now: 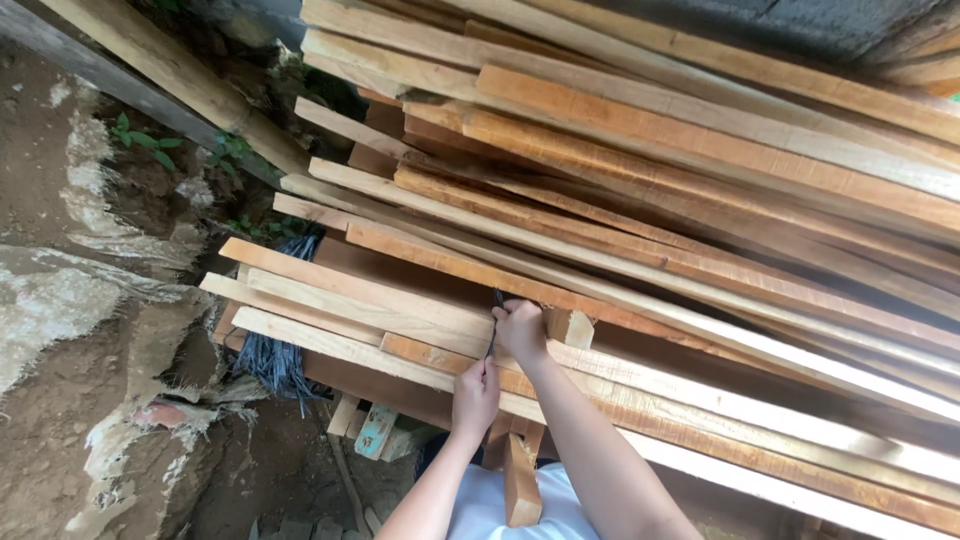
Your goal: The person ties a bundle of wooden planks together using a black strap. They wrap the strap around the wood, pull it tight, and tie a knot to secure the bundle. The person then moves to another bundle and repeats the process.
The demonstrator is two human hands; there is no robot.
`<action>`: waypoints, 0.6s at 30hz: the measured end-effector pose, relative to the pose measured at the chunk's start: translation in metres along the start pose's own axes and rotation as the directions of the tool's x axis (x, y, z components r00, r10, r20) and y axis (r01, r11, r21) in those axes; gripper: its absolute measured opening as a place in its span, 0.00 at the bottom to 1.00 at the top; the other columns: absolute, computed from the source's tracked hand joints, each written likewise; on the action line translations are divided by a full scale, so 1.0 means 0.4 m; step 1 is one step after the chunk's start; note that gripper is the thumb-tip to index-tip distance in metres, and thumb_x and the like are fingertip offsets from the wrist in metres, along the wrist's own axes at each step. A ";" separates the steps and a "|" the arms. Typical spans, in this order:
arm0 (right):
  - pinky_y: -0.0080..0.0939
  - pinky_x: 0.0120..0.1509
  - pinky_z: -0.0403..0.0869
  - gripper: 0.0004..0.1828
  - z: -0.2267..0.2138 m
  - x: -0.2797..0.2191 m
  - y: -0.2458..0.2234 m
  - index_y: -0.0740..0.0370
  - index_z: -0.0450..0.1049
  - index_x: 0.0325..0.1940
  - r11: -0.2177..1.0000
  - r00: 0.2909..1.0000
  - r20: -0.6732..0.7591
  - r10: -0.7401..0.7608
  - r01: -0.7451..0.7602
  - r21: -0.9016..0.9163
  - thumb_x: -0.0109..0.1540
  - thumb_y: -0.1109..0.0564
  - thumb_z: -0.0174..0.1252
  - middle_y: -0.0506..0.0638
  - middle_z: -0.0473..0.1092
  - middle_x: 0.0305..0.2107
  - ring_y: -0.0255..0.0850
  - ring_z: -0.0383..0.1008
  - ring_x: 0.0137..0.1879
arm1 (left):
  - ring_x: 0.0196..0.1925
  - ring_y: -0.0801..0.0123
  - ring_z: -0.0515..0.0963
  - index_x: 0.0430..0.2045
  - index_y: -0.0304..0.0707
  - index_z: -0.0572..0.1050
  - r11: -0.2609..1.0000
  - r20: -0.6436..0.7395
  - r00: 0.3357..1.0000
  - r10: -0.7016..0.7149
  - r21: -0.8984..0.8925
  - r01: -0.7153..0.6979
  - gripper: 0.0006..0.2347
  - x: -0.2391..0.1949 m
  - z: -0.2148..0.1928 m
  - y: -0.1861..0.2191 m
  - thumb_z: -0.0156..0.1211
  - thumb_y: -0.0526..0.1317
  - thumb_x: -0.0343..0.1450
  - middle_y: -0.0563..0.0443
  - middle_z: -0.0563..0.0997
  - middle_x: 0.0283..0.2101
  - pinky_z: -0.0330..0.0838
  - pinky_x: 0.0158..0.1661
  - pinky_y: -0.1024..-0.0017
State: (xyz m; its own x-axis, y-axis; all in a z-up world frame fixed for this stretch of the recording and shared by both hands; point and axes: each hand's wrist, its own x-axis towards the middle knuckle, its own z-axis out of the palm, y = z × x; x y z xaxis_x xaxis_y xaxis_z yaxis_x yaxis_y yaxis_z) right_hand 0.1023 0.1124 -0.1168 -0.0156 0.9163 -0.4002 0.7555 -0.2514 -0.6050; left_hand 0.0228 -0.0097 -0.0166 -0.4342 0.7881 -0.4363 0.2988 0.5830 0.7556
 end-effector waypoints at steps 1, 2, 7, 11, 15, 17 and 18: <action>0.45 0.41 0.79 0.08 -0.006 -0.005 0.000 0.51 0.84 0.32 1.000 1.000 -0.001 0.005 -0.005 0.000 0.58 0.47 0.66 0.50 0.78 0.24 0.49 0.82 0.41 | 0.26 0.49 0.82 0.15 0.36 0.74 1.000 0.005 1.000 -0.001 0.001 0.001 0.17 -0.002 -0.001 0.001 0.52 0.42 0.75 0.37 0.76 0.16 0.72 0.27 0.63; 0.45 0.42 0.79 0.08 -0.013 -0.010 -0.001 0.51 0.84 0.34 1.000 1.000 0.015 0.000 0.000 0.024 0.58 0.47 0.66 0.50 0.79 0.25 0.50 0.81 0.42 | 0.28 0.47 0.82 0.15 0.36 0.74 1.000 0.014 1.000 -0.009 0.006 0.009 0.17 -0.005 -0.003 0.004 0.52 0.43 0.75 0.37 0.76 0.16 0.72 0.27 0.62; 0.40 0.46 0.78 0.09 -0.066 -0.043 -0.086 0.51 0.85 0.32 0.956 0.988 0.094 0.121 -0.142 0.258 0.62 0.48 0.65 0.48 0.80 0.25 0.46 0.83 0.42 | 0.31 0.44 0.83 0.16 0.35 0.75 1.000 0.033 0.999 -0.013 0.017 0.012 0.17 0.011 -0.010 0.003 0.51 0.44 0.76 0.37 0.77 0.18 0.70 0.28 0.57; 0.37 0.47 0.77 0.09 0.012 0.045 -0.032 0.44 0.85 0.32 0.907 0.953 0.167 0.253 -0.293 0.302 0.61 0.45 0.63 0.43 0.79 0.24 0.41 0.81 0.42 | 0.31 0.51 0.83 0.16 0.36 0.75 1.000 0.038 0.999 -0.030 -0.002 0.030 0.17 0.015 -0.002 0.001 0.52 0.43 0.75 0.35 0.78 0.21 0.73 0.31 0.61; 0.33 0.47 0.76 0.08 0.152 0.191 0.095 0.44 0.85 0.32 0.904 0.897 0.277 0.344 -0.396 0.159 0.58 0.45 0.63 0.38 0.78 0.18 0.33 0.82 0.37 | 0.35 0.46 0.83 0.18 0.33 0.75 0.999 0.047 0.998 -0.038 -0.031 0.039 0.15 0.016 -0.006 0.011 0.51 0.42 0.75 0.32 0.79 0.24 0.73 0.34 0.57; 0.33 0.47 0.76 0.07 0.172 0.189 0.079 0.47 0.84 0.36 0.876 0.874 0.277 0.400 -0.453 0.166 0.58 0.48 0.64 0.39 0.78 0.18 0.33 0.82 0.35 | 0.35 0.48 0.84 0.18 0.34 0.76 0.998 0.048 0.997 -0.056 -0.033 0.058 0.16 0.024 -0.004 -0.013 0.51 0.42 0.76 0.34 0.80 0.23 0.74 0.35 0.59; 0.32 0.48 0.75 0.08 0.174 0.199 0.073 0.50 0.84 0.40 0.843 0.849 0.270 0.454 -0.507 0.179 0.57 0.51 0.65 0.40 0.78 0.17 0.33 0.83 0.34 | 0.35 0.50 0.84 0.19 0.34 0.76 0.997 0.053 0.996 -0.067 -0.035 0.069 0.16 0.035 0.004 -0.019 0.51 0.43 0.76 0.36 0.80 0.23 0.75 0.35 0.60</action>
State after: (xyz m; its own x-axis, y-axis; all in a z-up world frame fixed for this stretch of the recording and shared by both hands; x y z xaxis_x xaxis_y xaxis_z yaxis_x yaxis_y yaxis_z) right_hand 0.0775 0.1562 -0.2142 0.1526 0.5800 -0.8002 0.5279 -0.7323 -0.4301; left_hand 0.0157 -0.0027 -0.0293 -0.4076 0.7569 -0.5109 0.2380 0.6282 0.7407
